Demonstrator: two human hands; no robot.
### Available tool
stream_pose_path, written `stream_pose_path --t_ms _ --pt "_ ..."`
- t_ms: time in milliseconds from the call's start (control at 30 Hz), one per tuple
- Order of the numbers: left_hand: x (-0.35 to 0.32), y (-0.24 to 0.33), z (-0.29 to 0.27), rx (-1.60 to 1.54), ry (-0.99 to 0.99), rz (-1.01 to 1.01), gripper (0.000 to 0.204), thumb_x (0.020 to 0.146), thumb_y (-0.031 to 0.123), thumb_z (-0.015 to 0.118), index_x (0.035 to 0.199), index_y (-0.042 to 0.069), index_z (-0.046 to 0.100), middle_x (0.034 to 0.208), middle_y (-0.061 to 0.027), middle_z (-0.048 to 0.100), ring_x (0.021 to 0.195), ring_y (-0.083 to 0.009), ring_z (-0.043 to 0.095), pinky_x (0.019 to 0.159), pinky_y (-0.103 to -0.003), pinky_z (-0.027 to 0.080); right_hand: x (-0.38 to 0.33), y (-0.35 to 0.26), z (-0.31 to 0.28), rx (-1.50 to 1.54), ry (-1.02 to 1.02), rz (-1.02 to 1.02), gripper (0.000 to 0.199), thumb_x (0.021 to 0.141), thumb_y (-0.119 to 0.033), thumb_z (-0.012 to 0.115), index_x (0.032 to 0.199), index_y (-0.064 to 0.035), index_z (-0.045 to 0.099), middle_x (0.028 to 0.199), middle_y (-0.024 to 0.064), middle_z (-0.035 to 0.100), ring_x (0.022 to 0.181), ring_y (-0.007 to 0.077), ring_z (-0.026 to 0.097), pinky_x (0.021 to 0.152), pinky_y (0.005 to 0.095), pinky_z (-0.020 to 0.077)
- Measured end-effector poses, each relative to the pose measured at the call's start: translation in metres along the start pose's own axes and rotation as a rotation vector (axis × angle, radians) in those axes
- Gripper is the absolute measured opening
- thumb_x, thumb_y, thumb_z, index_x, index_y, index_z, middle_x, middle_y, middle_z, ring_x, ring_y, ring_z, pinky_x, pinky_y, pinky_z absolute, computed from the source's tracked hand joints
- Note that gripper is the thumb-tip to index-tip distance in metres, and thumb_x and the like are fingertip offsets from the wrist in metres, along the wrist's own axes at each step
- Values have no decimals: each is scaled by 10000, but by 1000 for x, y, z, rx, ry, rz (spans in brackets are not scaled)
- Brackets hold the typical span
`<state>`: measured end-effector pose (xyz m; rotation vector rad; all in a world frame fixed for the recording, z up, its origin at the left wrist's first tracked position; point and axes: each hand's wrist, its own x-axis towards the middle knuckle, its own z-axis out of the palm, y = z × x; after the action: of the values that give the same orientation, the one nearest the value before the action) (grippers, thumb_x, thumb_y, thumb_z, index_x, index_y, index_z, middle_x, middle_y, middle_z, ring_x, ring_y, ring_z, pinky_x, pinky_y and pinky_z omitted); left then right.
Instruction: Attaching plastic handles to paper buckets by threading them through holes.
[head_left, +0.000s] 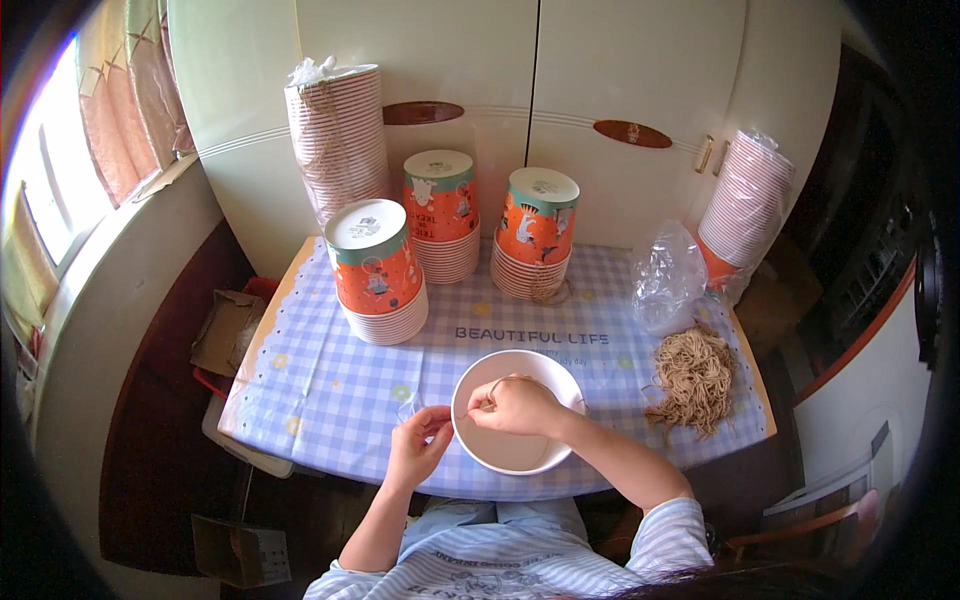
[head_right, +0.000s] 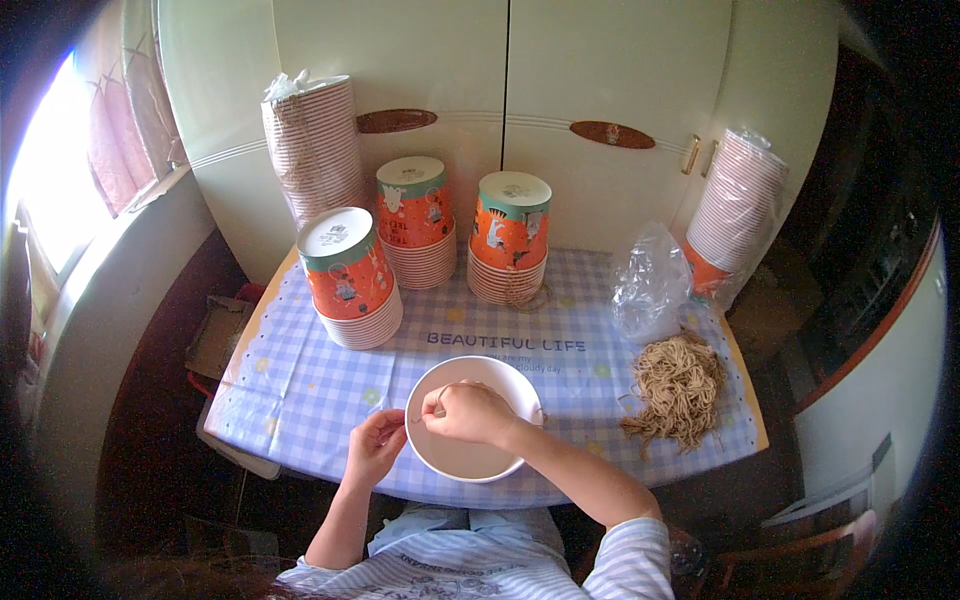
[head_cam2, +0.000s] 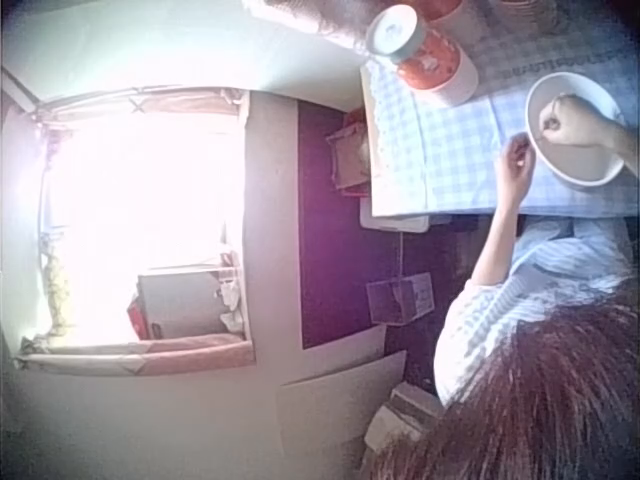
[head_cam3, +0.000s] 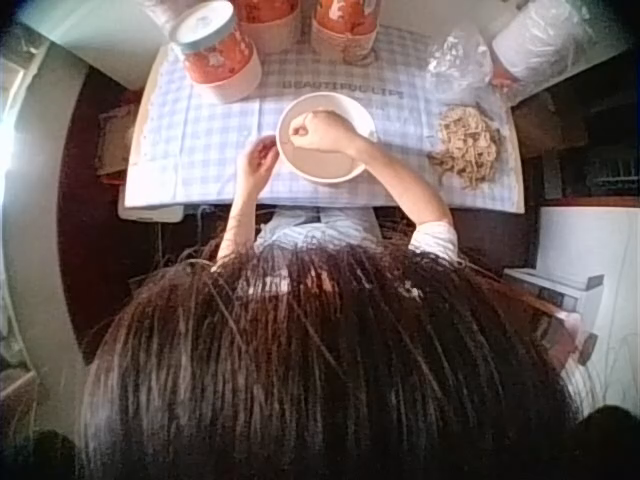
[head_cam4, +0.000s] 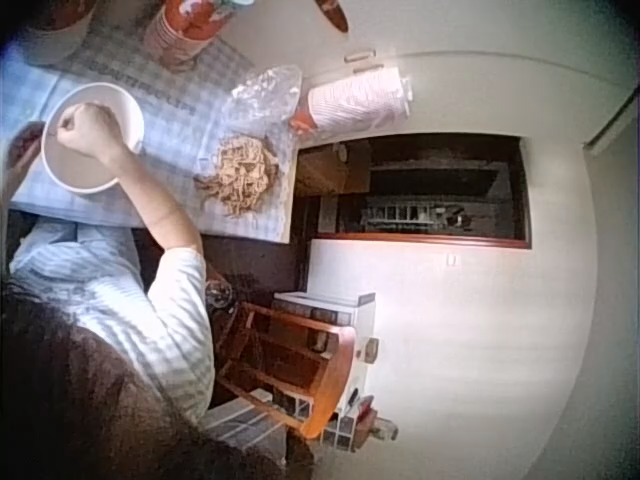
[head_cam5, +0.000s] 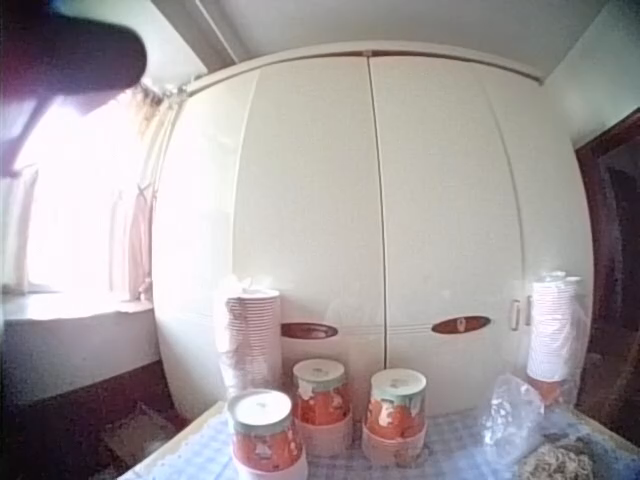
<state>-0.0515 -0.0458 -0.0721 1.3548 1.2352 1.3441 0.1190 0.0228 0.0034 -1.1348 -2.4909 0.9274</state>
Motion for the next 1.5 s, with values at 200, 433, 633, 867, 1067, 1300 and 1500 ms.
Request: stream_pose_path --t_ms 200,433,633,867,1067,1300,1500 --pt "0 -3 0 -3 -2 9 170 792 -13 563 958 -49 565 855 -82 633 821 -115 604 734 -239 487 1 0 0 52 8 10 188 748 -254 569 826 -111 661 716 83 638 686 206 614 678 305 465" --pt "0 -1 0 -24 -4 10 180 790 -18 561 967 -54 562 858 -89 633 824 -120 606 739 -243 488 2 1 0 62 16 -5 189 745 -253 567 818 -105 660 703 77 635 677 195 613 669 303 464" --pt "0 -3 1 -3 3 27 175 786 -23 560 958 -54 569 869 -97 637 835 -130 611 747 -244 488 3 2 1 36 -17 -4 192 738 -251 557 816 -106 655 719 77 637 692 204 612 683 305 461" --pt "0 4 3 186 58 69 155 763 -9 579 916 -12 597 788 -94 653 755 -130 635 612 -243 499 2 0 2 18 -25 -14 186 736 -240 540 798 -104 651 729 93 635 698 232 605 705 339 460" --pt "1 12 1 361 80 121 114 739 6 591 852 -11 597 754 -95 649 712 -138 637 584 -251 497 5 1 4 12 -34 -22 190 744 -236 550 823 -94 648 755 90 637 721 222 605 721 327 462" --pt "4 2 -20 -161 -64 60 69 723 -17 505 773 -10 552 914 -112 625 1000 -216 535 848 -316 405 9 10 -2 232 1 -89 174 818 -182 566 955 -95 628 920 19 554 781 119 533 722 248 442" --pt "8 14 -25 -653 -298 141 41 725 52 468 707 40 503 861 -159 603 1061 -289 494 957 -418 301 13 18 -2 351 -19 -110 171 830 -184 559 943 -70 620 934 30 566 843 114 532 756 252 437"
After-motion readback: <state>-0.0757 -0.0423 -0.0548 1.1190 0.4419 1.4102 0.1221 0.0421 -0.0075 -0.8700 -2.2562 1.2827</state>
